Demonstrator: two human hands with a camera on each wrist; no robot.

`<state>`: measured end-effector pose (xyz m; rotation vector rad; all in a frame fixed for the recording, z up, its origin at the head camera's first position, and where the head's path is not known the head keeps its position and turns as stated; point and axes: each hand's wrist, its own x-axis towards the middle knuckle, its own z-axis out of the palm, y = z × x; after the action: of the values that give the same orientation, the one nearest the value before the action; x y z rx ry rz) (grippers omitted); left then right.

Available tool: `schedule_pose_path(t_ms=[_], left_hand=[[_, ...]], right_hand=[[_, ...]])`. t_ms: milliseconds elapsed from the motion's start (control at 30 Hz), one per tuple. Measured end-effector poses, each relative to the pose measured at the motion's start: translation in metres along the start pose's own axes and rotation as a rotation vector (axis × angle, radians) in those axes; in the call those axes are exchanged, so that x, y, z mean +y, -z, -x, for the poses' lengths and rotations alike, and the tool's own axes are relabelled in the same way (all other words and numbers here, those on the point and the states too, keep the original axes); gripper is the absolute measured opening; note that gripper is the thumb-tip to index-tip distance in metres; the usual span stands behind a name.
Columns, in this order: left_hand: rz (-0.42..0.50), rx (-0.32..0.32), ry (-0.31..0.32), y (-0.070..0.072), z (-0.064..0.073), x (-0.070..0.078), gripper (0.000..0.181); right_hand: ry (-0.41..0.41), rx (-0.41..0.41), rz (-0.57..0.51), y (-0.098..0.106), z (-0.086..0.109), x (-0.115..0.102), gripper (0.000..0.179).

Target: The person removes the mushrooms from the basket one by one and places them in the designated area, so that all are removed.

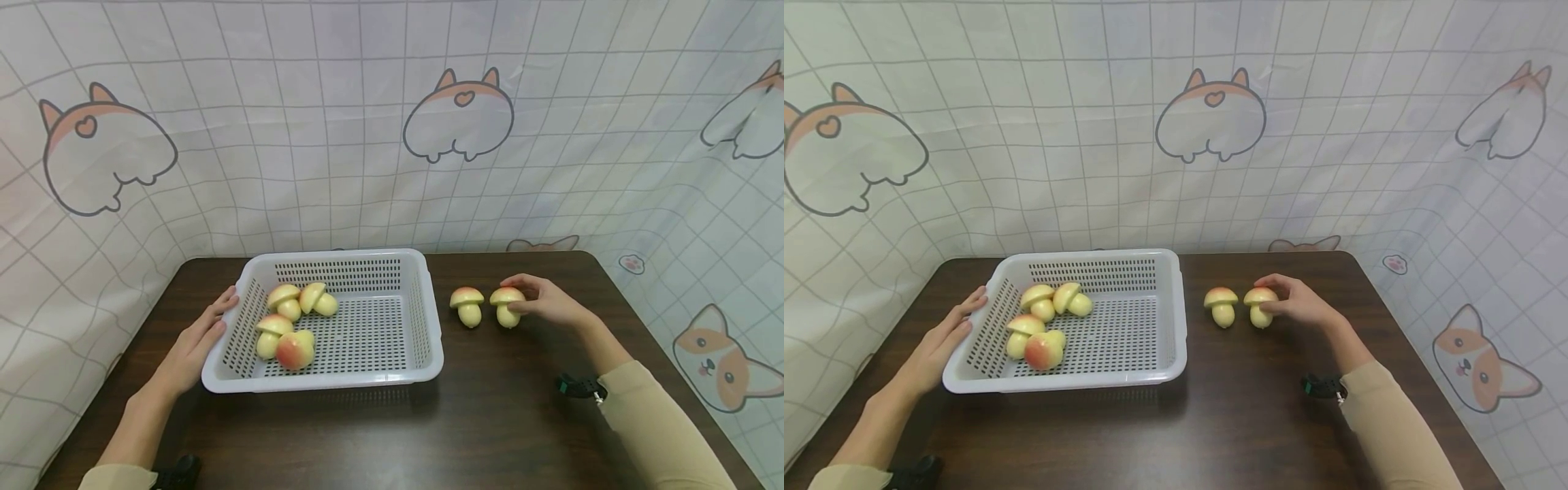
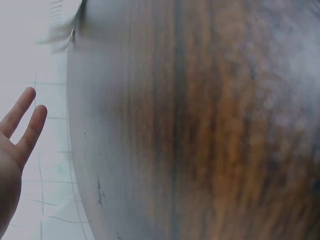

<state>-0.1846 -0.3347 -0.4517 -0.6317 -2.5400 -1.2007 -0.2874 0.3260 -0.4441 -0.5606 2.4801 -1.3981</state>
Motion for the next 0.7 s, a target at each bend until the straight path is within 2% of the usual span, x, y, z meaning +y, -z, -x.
schedule_pose_path(t_ms=[200,700], left_hand=[[-0.002,-0.001,-0.005,0.0003,-0.0004,-0.001,0.048],[-0.01,-0.008,0.013,0.0,0.0001,0.002,0.048]], right_hand=[[-0.041,0.009,0.001,-0.0019,-0.0041,0.005,0.052],[-0.011,-0.017,-0.06,-0.0062,-0.0073,0.0048,0.059]])
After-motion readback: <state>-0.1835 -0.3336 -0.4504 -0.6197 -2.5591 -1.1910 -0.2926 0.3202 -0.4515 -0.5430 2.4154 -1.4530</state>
